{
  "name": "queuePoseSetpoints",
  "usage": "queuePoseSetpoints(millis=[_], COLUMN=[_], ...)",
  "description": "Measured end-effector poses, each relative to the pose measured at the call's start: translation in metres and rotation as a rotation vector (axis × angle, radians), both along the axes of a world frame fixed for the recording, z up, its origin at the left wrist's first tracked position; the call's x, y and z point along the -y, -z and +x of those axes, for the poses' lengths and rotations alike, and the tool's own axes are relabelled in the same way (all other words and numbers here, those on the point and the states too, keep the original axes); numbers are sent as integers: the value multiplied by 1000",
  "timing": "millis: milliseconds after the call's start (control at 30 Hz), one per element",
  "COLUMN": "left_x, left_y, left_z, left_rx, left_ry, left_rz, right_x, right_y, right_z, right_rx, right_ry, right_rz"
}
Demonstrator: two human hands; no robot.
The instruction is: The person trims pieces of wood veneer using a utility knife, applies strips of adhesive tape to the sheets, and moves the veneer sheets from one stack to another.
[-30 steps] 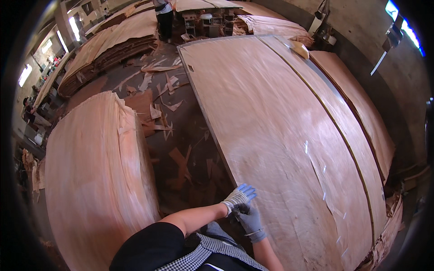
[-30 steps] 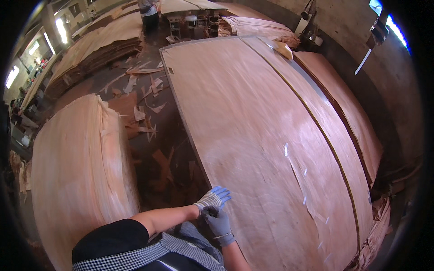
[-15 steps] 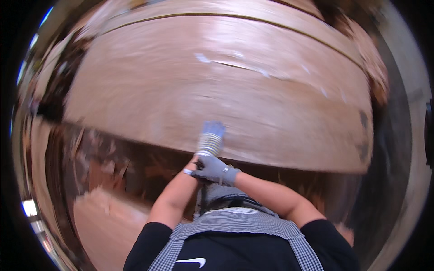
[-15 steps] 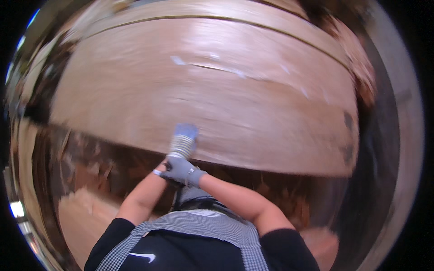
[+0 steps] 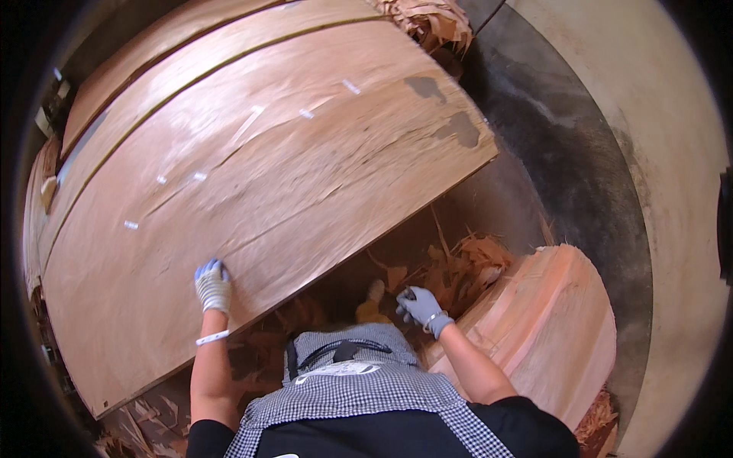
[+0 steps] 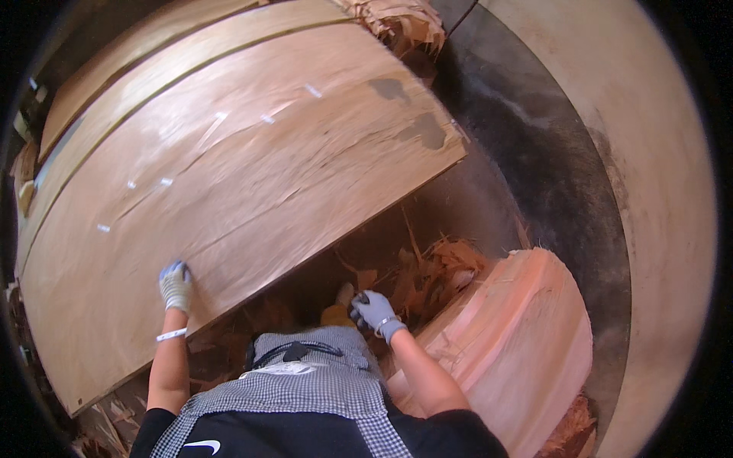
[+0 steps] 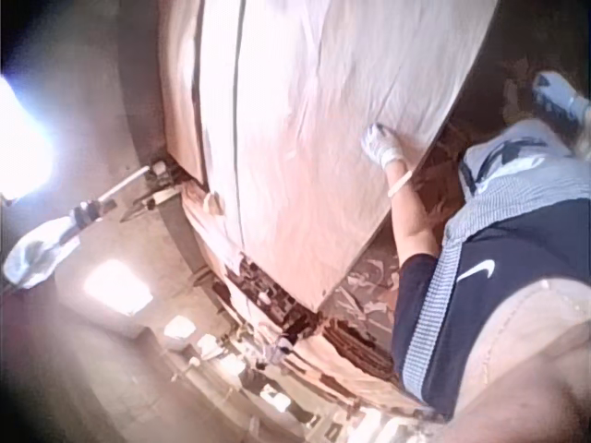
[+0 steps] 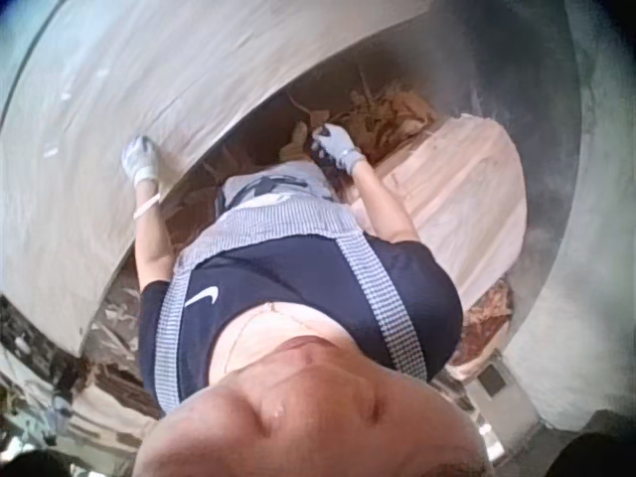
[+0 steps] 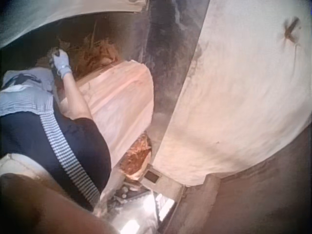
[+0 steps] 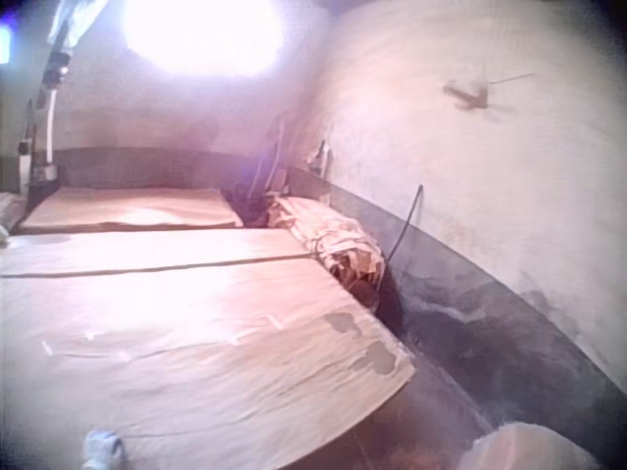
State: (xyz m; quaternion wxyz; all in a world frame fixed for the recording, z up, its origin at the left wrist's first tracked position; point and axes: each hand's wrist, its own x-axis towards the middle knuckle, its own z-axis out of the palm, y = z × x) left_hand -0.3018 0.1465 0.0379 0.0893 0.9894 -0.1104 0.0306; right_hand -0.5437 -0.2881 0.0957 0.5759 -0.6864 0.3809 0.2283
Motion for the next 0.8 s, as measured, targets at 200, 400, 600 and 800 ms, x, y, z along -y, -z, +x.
queuePoseSetpoints(millis=[200, 400, 600, 800], left_x=[32, 200, 485, 697], left_y=[-18, -11, -14, -13], left_z=[20, 69, 90, 131], left_rx=[-391, -56, 79, 10], left_ry=[-393, -205, 408, 640], left_rz=[208, 53, -93, -140], right_x=[143, 293, 403, 540], right_y=[33, 5, -26, -16], right_z=[-69, -116, -67, -13], right_rx=[70, 48, 154, 452], right_ry=[-14, 395, 455, 505], right_rz=[-189, -191, -136, -281])
